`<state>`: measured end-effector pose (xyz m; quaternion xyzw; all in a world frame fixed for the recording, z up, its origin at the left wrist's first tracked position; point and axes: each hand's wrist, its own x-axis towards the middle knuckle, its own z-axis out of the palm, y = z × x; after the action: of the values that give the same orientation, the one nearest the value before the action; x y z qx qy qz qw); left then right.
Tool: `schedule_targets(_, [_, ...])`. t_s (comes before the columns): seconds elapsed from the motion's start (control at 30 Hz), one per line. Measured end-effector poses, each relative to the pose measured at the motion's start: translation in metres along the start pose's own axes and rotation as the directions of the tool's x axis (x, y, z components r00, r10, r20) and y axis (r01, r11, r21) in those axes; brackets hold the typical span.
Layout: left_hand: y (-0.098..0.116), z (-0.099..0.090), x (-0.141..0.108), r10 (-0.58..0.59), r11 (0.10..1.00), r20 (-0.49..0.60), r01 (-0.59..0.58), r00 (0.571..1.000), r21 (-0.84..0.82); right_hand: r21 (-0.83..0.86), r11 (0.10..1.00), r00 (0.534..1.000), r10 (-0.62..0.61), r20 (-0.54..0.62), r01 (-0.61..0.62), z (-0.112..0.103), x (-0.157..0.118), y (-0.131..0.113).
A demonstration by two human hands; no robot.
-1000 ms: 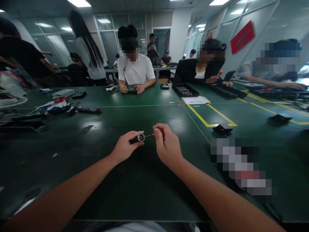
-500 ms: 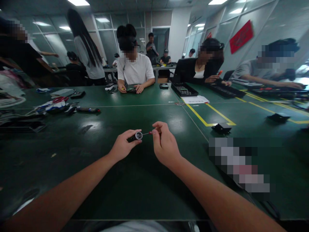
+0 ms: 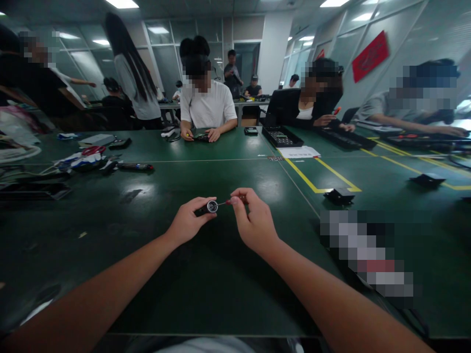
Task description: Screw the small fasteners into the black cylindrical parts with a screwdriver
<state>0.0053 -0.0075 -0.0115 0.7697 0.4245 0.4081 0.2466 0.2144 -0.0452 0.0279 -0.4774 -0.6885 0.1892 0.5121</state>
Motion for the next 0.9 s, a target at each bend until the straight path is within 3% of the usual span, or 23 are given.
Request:
schedule_targets(0.13, [0.003,-0.003,0.000,0.017,0.999,0.017,-0.018,1.000,0.045,0.204,0.964,0.979,0.189,-0.079,-0.170,0.003,0.011,0.012])
schedule_targets(0.2, [0.003,-0.005,0.001,0.047,0.995,0.024,-0.049,0.999,0.088,0.442,0.841,0.929,0.368,-0.045,-0.311,0.006,0.017,0.019])
schedule_targets(0.27, [0.001,-0.006,0.003,0.058,0.991,0.024,-0.060,0.998,0.121,0.585,0.668,0.860,0.499,0.107,-0.461,0.008,0.021,0.024])
schedule_targets(0.33, [0.000,-0.007,0.004,0.040,0.991,0.014,-0.041,0.999,0.127,0.628,0.620,0.843,0.525,0.113,-0.471,0.009,0.021,0.028])
schedule_targets(0.57, [0.001,-0.005,0.003,0.014,0.994,0.008,-0.015,1.000,0.107,0.477,0.829,0.917,0.383,-0.107,-0.291,0.012,0.016,0.029])
schedule_targets(0.9, [0.006,-0.004,0.002,0.001,0.997,0.018,-0.002,1.000,0.081,0.225,0.955,0.968,0.221,-0.115,-0.192,0.007,0.010,0.017])
